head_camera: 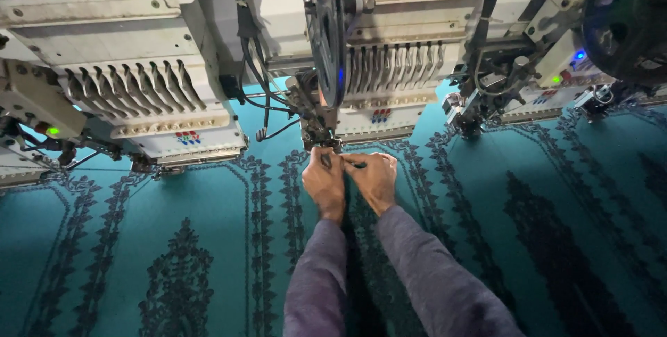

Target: Operating a large multi-head industrial embroidery machine by checking threads and using the control panel

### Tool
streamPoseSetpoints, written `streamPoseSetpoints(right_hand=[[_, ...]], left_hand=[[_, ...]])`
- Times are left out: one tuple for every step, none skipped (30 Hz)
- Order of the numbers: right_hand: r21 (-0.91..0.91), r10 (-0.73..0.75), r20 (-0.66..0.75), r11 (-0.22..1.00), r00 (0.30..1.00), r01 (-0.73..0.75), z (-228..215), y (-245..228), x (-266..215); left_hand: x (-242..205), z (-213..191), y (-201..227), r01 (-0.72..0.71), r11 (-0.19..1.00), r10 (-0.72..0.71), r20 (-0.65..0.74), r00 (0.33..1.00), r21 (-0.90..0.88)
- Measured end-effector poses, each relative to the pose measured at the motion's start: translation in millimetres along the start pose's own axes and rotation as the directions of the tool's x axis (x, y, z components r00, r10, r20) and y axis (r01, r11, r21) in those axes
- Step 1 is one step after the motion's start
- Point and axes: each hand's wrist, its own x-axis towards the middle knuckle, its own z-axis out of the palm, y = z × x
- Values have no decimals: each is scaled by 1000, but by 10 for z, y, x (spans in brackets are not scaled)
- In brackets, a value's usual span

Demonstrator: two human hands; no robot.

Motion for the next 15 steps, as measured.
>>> streamPoseSetpoints(right_hand=[[-1, 1, 9, 1000, 1000, -1, -4, 5, -12], [-1, 2, 10, 1000, 1000, -2, -17, -8, -11], [-4, 2, 24, 1000, 1000, -2, -29, -21, -8], [-8, 2, 39, 1000, 999, -1, -40, -34, -5], [-8, 0, 38, 1000, 999, 0, -95, -105, -18], [8, 22, 57, 1000, 998, -22, -149, -177, -30], [21, 48, 78, 999, 996, -50, -204, -235, -63], [20, 53, 78, 998, 996, -54, -232, -237, -68], [46, 58, 89, 997, 994, -62, -243, -262, -67], [71, 64, 100, 995, 993, -71, -256, -291, -67], [70, 61, 98, 995, 993, -68, -241, -284, -67], [68, 65, 100, 995, 993, -72, -227, -275, -64], [67, 70, 100, 995, 992, -77, -210, -254, -69], [66, 70, 98, 995, 993, -77, -247, -279, -68], [81, 62, 103, 994, 993, -70, -272, -304, -89]], left_hand=[[-8, -4, -11, -3, 1000, 3, 1, 1000, -2], [-17, -16, 2, -3, 1000, 3, 2, 1000, -2], [-24, -28, 15, -28, 999, 27, -17, 999, -34], [-30, -41, 27, -54, 996, 52, -36, 998, -67], [-61, -88, 73, -55, 996, 53, -37, 998, -68], [-90, -134, 119, -61, 990, 56, -44, 997, -125], [-141, -180, 154, -66, 981, 58, -46, 997, -180], [-158, -181, 142, -64, 982, 58, -42, 997, -180], [-155, -204, 121, -79, 978, 68, -63, 996, -193], [-151, -231, 103, -93, 974, 77, -84, 993, -207], [-151, -232, 110, -95, 973, 78, -86, 993, -209], [-150, -232, 118, -98, 972, 77, -109, 991, -211], [-158, -225, 118, -102, 972, 75, -131, 989, -213], [-136, -213, 88, -103, 971, 77, -130, 989, -215], [-126, -216, 40, -116, 958, 84, -130, 988, -261]])
